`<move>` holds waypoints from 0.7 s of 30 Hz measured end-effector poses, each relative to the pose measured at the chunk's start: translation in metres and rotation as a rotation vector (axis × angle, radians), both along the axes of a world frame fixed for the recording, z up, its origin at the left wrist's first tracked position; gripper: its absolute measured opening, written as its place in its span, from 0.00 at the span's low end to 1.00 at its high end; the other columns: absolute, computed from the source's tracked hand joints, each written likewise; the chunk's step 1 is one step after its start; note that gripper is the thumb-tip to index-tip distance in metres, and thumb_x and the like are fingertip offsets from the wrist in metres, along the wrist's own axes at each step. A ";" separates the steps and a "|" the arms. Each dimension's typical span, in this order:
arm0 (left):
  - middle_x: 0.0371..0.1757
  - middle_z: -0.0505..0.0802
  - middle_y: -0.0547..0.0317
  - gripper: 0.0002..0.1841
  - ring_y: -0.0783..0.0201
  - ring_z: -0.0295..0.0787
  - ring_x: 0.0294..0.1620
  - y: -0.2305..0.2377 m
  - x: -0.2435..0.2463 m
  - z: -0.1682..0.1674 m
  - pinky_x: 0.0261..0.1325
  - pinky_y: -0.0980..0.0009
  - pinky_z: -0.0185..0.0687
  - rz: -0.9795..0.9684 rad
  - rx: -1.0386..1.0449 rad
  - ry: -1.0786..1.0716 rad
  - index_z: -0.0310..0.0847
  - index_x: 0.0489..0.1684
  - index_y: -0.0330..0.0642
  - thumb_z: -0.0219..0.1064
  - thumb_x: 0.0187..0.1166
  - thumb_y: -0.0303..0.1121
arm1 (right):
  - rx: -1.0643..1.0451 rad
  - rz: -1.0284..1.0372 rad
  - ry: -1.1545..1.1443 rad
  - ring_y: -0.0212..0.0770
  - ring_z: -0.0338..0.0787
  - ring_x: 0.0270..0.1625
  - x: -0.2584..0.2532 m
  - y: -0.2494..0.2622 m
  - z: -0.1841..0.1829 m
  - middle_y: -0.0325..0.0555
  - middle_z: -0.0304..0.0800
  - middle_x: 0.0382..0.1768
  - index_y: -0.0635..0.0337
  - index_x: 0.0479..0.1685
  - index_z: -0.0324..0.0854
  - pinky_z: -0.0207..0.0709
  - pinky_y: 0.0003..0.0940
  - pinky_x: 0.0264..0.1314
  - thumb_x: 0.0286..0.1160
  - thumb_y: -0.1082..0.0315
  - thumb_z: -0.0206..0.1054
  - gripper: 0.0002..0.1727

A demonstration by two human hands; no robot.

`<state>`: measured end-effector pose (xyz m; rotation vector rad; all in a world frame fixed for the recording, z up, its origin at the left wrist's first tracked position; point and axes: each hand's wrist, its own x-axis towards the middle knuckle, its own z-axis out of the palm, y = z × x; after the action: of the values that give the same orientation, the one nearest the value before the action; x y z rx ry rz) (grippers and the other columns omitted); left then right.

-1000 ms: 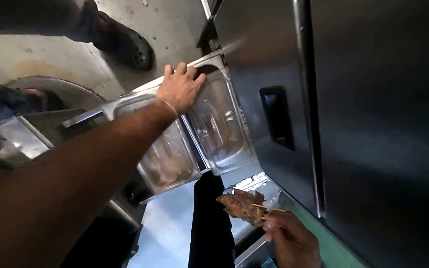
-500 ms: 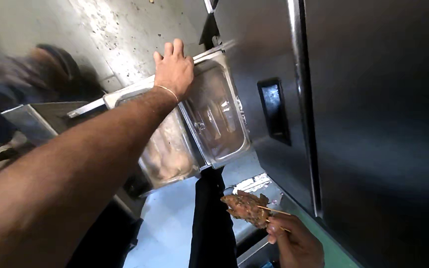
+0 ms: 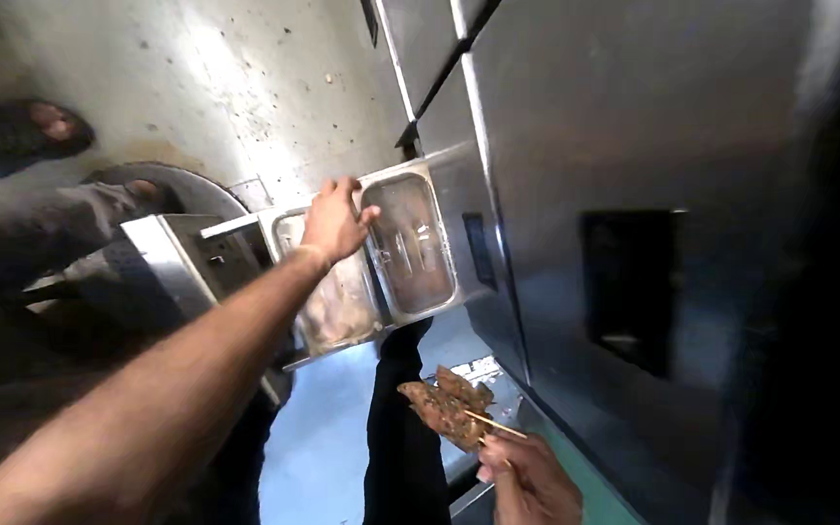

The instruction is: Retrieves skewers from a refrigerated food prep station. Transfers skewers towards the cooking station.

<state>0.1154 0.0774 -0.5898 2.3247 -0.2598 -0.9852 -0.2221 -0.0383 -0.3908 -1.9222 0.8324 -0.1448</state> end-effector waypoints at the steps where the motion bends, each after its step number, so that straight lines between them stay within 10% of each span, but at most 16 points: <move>1: 0.66 0.87 0.37 0.28 0.40 0.86 0.66 0.014 -0.022 0.029 0.68 0.36 0.79 0.145 -0.103 0.151 0.73 0.77 0.38 0.65 0.85 0.48 | -0.040 0.021 -0.029 0.23 0.90 0.32 0.007 0.002 0.018 0.32 0.92 0.42 0.47 0.40 0.91 0.90 0.19 0.33 0.81 0.63 0.71 0.04; 6: 0.57 0.94 0.51 0.35 0.51 0.94 0.54 0.043 -0.155 0.207 0.51 0.50 0.92 0.873 -0.741 0.972 0.73 0.75 0.48 0.38 0.90 0.65 | -0.197 0.143 -0.298 0.24 0.92 0.44 0.042 -0.001 0.108 0.31 0.90 0.46 0.46 0.43 0.88 0.90 0.20 0.47 0.81 0.66 0.70 0.02; 9: 0.65 0.90 0.47 0.48 0.42 0.90 0.64 0.013 -0.185 0.305 0.58 0.37 0.88 0.999 -1.261 1.229 0.71 0.77 0.54 0.58 0.64 0.81 | -0.301 0.220 -0.485 0.27 0.91 0.53 0.059 -0.011 0.142 0.35 0.91 0.47 0.52 0.40 0.89 0.88 0.22 0.59 0.78 0.69 0.72 0.02; 11: 0.69 0.88 0.42 0.45 0.39 0.88 0.65 -0.011 -0.178 0.350 0.61 0.39 0.87 1.045 -1.417 1.233 0.76 0.75 0.54 0.58 0.67 0.79 | -0.321 0.257 -0.583 0.29 0.92 0.53 0.061 -0.017 0.161 0.36 0.92 0.47 0.52 0.40 0.90 0.89 0.24 0.58 0.78 0.70 0.72 0.03; 15: 0.76 0.82 0.34 0.31 0.29 0.80 0.73 -0.037 -0.165 0.398 0.70 0.31 0.76 0.846 -1.651 1.160 0.69 0.85 0.57 0.44 0.88 0.60 | -0.219 0.290 -0.600 0.30 0.92 0.58 0.050 -0.037 0.208 0.41 0.93 0.54 0.54 0.46 0.92 0.89 0.24 0.60 0.75 0.67 0.75 0.05; 21: 0.85 0.73 0.35 0.30 0.34 0.73 0.81 -0.063 -0.172 0.454 0.77 0.41 0.75 0.565 -1.731 1.009 0.63 0.89 0.56 0.54 0.86 0.47 | 0.357 0.273 -0.453 0.50 0.96 0.56 0.024 -0.091 0.278 0.59 0.89 0.64 0.76 0.68 0.77 0.94 0.47 0.56 0.75 0.79 0.53 0.22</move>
<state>-0.0564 0.0141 -0.1355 0.2002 0.0281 -0.8538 -0.1976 -0.1294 -0.1130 -1.5597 0.2665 -0.2377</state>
